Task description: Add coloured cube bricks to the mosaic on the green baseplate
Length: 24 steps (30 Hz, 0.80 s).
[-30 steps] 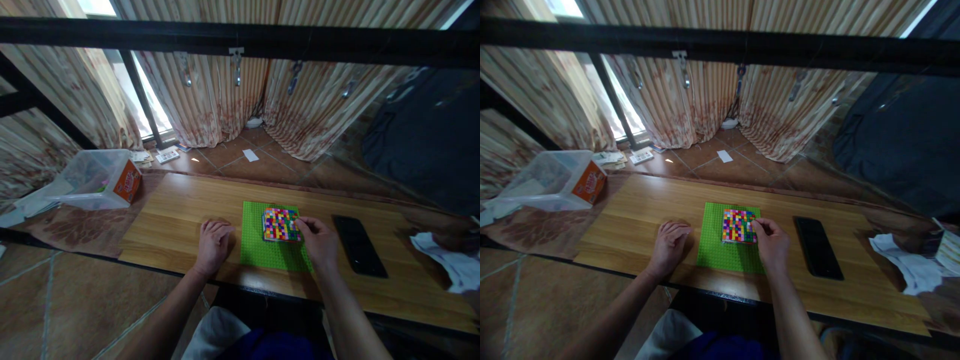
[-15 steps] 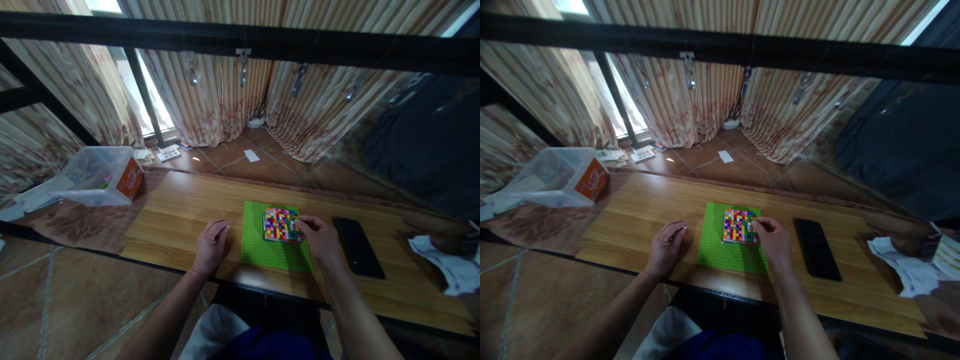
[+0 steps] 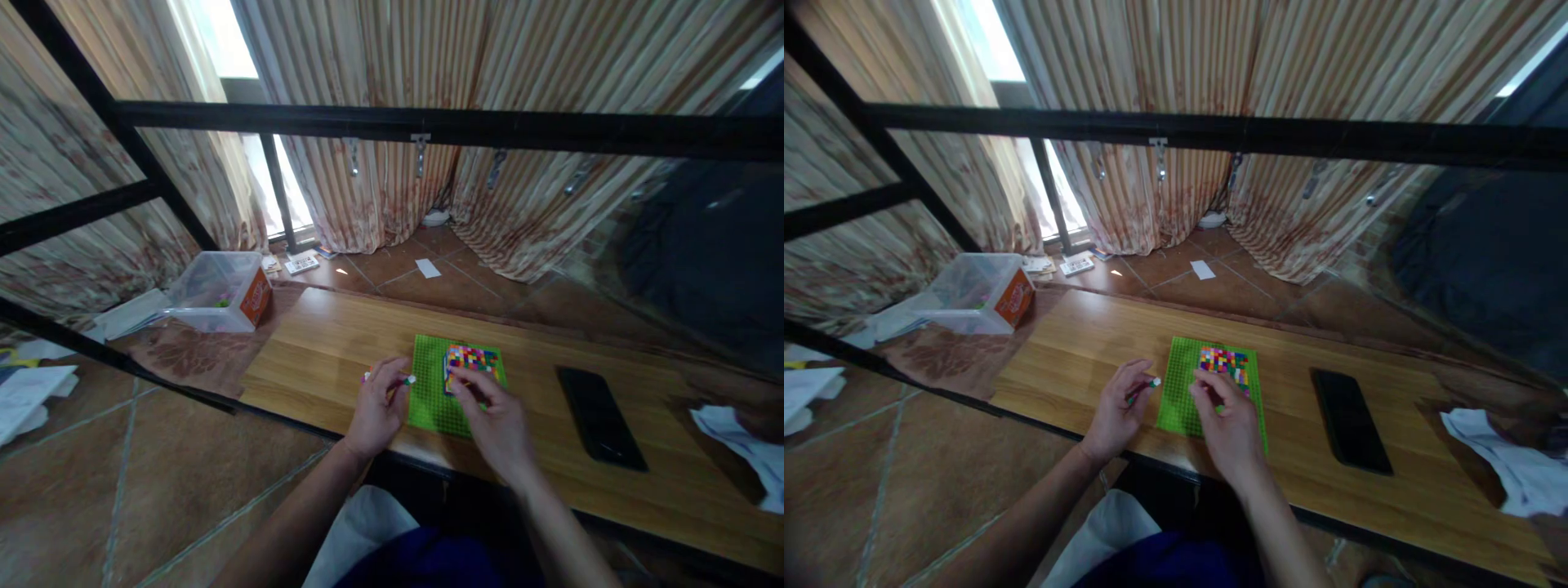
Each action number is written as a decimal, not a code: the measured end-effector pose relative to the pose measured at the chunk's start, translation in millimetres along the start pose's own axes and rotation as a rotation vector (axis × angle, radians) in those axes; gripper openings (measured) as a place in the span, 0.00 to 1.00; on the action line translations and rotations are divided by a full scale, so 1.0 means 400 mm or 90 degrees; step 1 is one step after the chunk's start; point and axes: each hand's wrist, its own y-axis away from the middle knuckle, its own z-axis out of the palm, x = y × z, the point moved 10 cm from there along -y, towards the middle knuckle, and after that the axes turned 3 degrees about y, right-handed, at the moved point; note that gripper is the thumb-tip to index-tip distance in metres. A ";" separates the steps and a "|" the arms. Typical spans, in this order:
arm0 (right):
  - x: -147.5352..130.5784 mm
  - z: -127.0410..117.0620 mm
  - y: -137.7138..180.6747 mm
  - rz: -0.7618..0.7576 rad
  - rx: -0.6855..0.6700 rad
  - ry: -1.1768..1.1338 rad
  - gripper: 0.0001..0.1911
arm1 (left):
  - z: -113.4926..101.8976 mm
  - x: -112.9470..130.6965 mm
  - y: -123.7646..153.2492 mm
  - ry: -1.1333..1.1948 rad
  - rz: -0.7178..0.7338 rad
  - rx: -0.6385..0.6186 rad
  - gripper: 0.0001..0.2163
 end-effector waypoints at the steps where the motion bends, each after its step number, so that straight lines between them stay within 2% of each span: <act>1: -0.013 0.027 0.014 -0.002 -0.026 -0.014 0.17 | 0.011 0.019 0.004 0.011 0.003 -0.015 0.18; 4: -0.028 0.069 0.046 0.008 -0.052 -0.066 0.16 | 0.030 0.075 0.014 0.012 0.020 -0.040 0.19; 9: -0.018 0.052 0.072 0.021 -0.013 -0.113 0.13 | 0.042 0.118 0.031 0.020 0.005 -0.030 0.19; 19: -0.046 -0.006 0.119 -0.099 0.096 0.036 0.11 | 0.102 0.082 0.062 0.152 -0.145 0.066 0.19; 22: -0.029 -0.026 0.128 -0.113 0.120 0.058 0.11 | 0.126 0.059 0.065 0.194 -0.181 0.082 0.19; 24: 0.005 -0.059 0.118 -0.091 0.144 0.074 0.11 | 0.140 0.039 0.068 0.206 -0.207 0.079 0.17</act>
